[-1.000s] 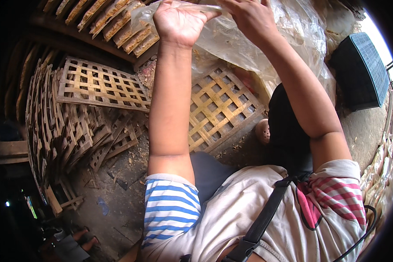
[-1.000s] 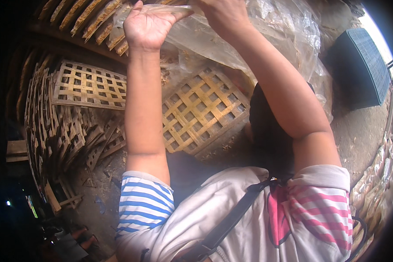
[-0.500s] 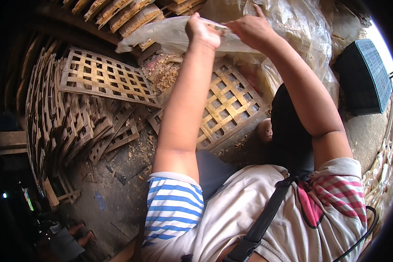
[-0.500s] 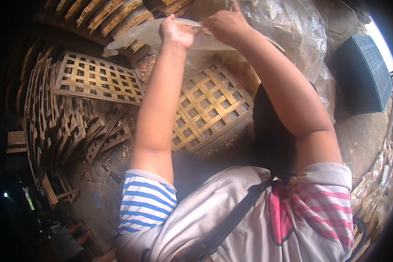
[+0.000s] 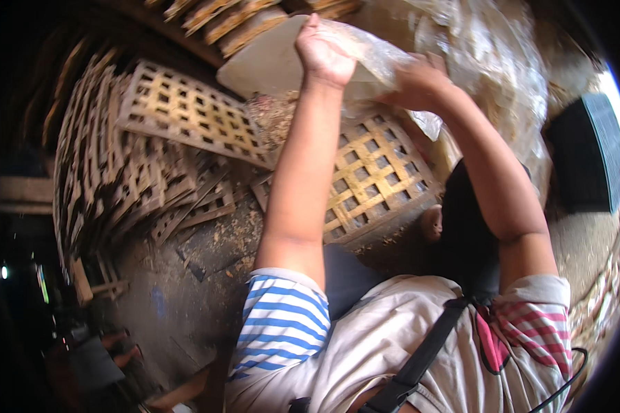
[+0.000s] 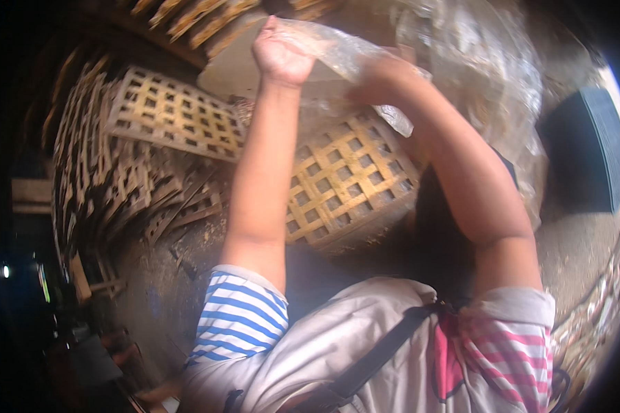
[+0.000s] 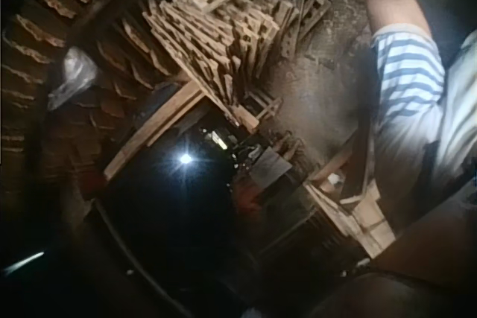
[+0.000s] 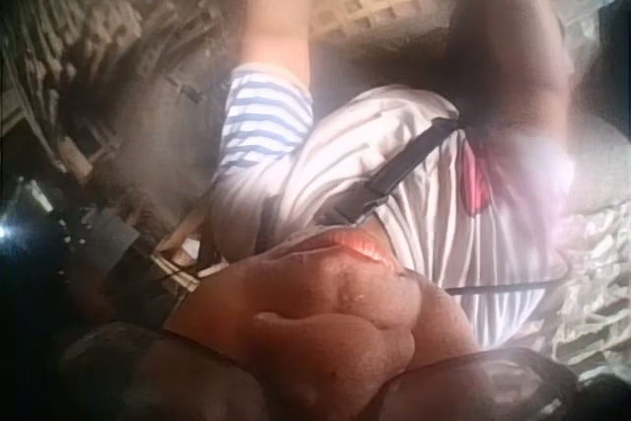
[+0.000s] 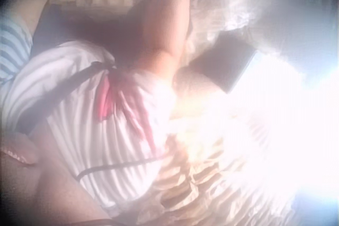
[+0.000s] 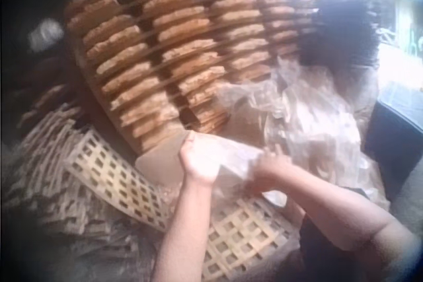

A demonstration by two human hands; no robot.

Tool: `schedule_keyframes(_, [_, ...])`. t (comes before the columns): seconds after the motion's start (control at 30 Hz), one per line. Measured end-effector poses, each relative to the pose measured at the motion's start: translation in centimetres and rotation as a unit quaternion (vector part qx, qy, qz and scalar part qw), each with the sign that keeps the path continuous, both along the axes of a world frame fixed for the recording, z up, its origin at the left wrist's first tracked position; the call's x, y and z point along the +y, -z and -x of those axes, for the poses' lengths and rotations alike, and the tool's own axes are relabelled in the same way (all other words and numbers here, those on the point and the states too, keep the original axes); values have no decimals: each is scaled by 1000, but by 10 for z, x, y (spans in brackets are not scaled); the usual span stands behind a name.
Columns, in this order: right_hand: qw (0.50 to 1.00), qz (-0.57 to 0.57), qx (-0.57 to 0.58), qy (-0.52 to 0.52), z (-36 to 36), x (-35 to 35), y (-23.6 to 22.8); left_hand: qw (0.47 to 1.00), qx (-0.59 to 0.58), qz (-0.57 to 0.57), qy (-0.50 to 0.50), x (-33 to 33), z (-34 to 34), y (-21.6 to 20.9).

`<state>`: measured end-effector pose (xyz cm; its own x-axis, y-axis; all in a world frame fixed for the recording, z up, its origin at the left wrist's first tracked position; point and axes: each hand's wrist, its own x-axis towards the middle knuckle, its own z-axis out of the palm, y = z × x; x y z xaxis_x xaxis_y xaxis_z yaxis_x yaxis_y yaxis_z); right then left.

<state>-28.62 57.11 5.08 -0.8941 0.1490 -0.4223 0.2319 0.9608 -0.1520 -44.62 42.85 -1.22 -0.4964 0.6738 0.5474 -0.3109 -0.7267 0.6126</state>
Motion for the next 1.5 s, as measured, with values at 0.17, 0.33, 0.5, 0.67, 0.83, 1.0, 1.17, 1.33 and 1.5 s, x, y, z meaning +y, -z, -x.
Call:
schedule_keyframes(0.17, [904,-87,402,-114,-13,-10,1,938,-262,43,-224,28,-57,-57])
schedule_keyframes(0.33, [946,15,304,-110,17,30,64,942,-265,152,-136,48,-37,-20])
schedule_keyframes(0.5, [890,-122,416,-141,-4,-6,48,925,-341,136,-99,58,-26,-14])
schedule_keyframes(0.67, [864,-197,451,-105,34,37,79,931,-336,30,-140,50,6,-30])
schedule_keyframes(0.83, [850,-2,523,-67,31,20,52,955,-180,-122,-200,-10,-28,-68])
schedule_keyframes(1.0, [885,17,446,-133,8,-29,32,888,-297,206,-285,32,-84,-31])
schedule_keyframes(1.17, [994,-5,48,-100,-14,-7,4,940,-273,127,-161,-29,-67,-41])
schedule_keyframes(1.33, [815,125,562,-71,-11,-7,6,963,-248,78,-70,-32,-69,-37])
schedule_keyframes(1.5, [776,369,453,-239,-22,-61,5,974,-90,-119,171,-28,-61,-16])
